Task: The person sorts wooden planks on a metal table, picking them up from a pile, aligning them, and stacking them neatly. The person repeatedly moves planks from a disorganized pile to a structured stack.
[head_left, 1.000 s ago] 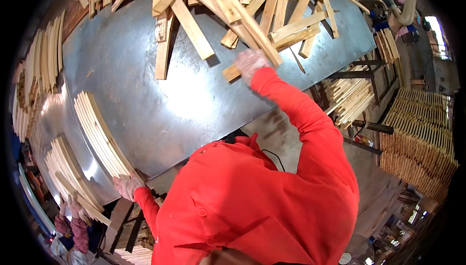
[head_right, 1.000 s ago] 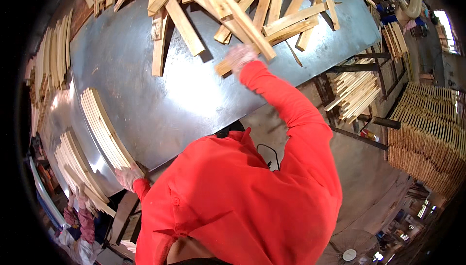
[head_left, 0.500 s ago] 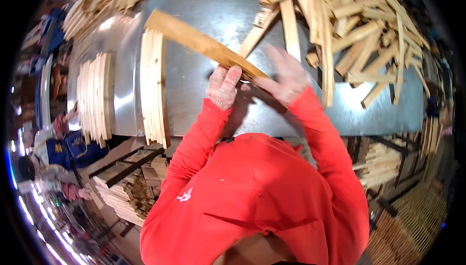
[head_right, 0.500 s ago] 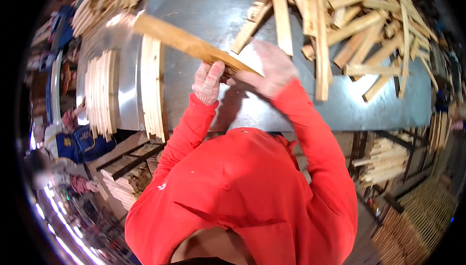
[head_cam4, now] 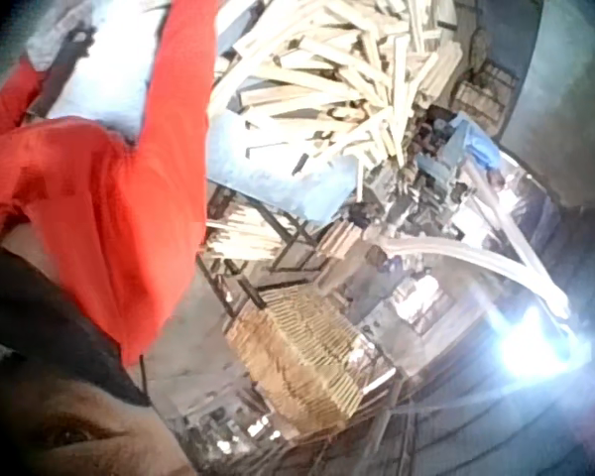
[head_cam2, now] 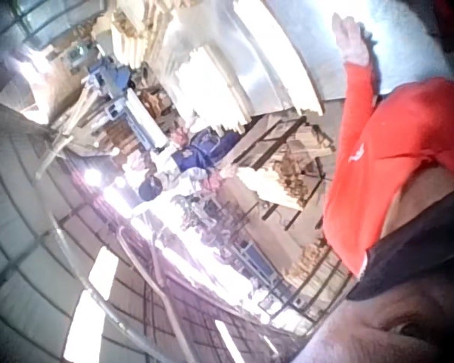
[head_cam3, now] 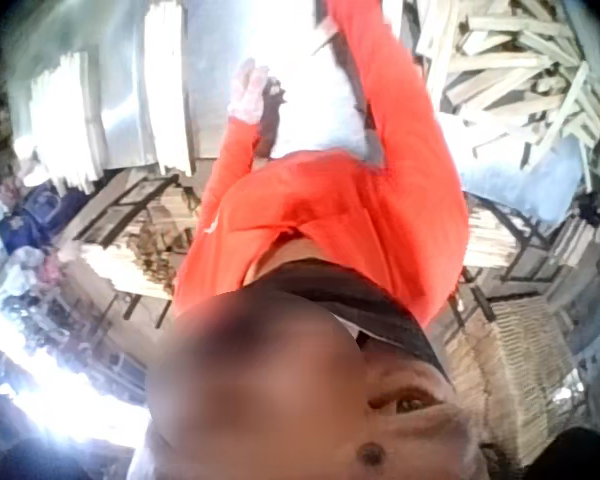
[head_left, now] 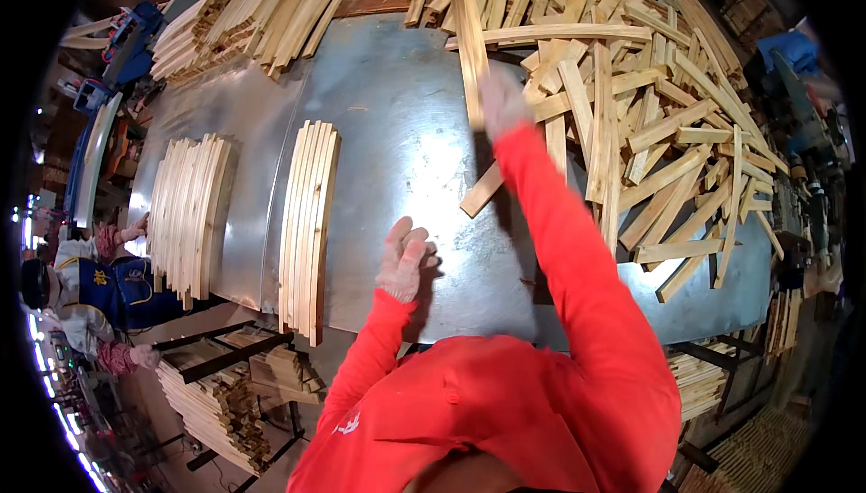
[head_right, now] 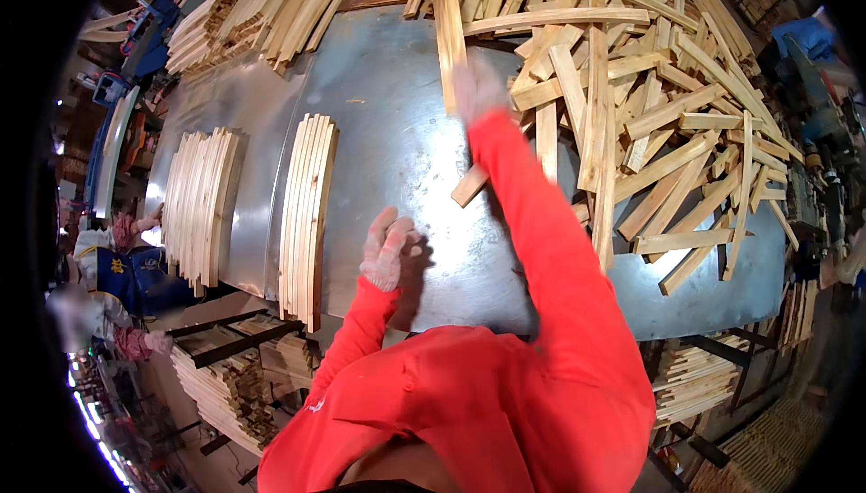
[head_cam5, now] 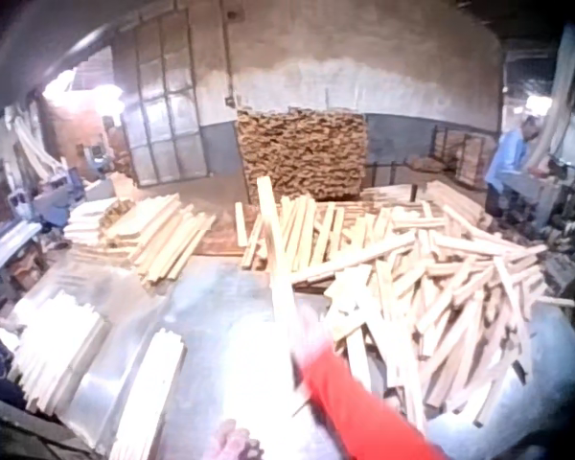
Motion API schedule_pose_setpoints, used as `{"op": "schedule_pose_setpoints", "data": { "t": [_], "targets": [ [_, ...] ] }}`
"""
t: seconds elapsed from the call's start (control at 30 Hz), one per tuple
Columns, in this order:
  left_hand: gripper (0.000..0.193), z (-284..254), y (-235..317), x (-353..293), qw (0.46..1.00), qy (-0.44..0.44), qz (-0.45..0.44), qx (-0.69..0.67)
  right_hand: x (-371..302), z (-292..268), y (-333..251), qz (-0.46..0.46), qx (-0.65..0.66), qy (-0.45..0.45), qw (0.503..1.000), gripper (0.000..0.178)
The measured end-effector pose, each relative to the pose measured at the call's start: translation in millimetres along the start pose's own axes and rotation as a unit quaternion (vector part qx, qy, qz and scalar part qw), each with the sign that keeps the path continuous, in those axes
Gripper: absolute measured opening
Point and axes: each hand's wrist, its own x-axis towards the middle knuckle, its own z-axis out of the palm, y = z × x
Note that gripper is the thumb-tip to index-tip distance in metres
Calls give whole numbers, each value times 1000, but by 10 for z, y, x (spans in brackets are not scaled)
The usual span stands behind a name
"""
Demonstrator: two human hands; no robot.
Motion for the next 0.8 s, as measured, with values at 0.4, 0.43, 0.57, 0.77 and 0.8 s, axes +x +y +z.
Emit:
{"op": "schedule_pose_setpoints", "data": {
  "t": [0.4,0.43,0.57,0.77,0.8],
  "targets": [
    [58,-35,-467,111,990,14,-137,-15,-258,-1647,1531,233,-437,119,860,81],
    [57,73,-414,125,987,-27,-160,-6,-317,-1668,1552,197,-457,103,861,78],
    [61,662,-208,143,988,-68,-128,57,-454,-1872,1228,254,-322,131,903,51],
    [76,927,-258,186,972,-228,-52,18,-1632,-1236,650,104,-3,89,991,44],
    [80,933,-271,208,951,-272,-140,-27,-1858,-982,630,58,-36,78,995,39]
  ]
}}
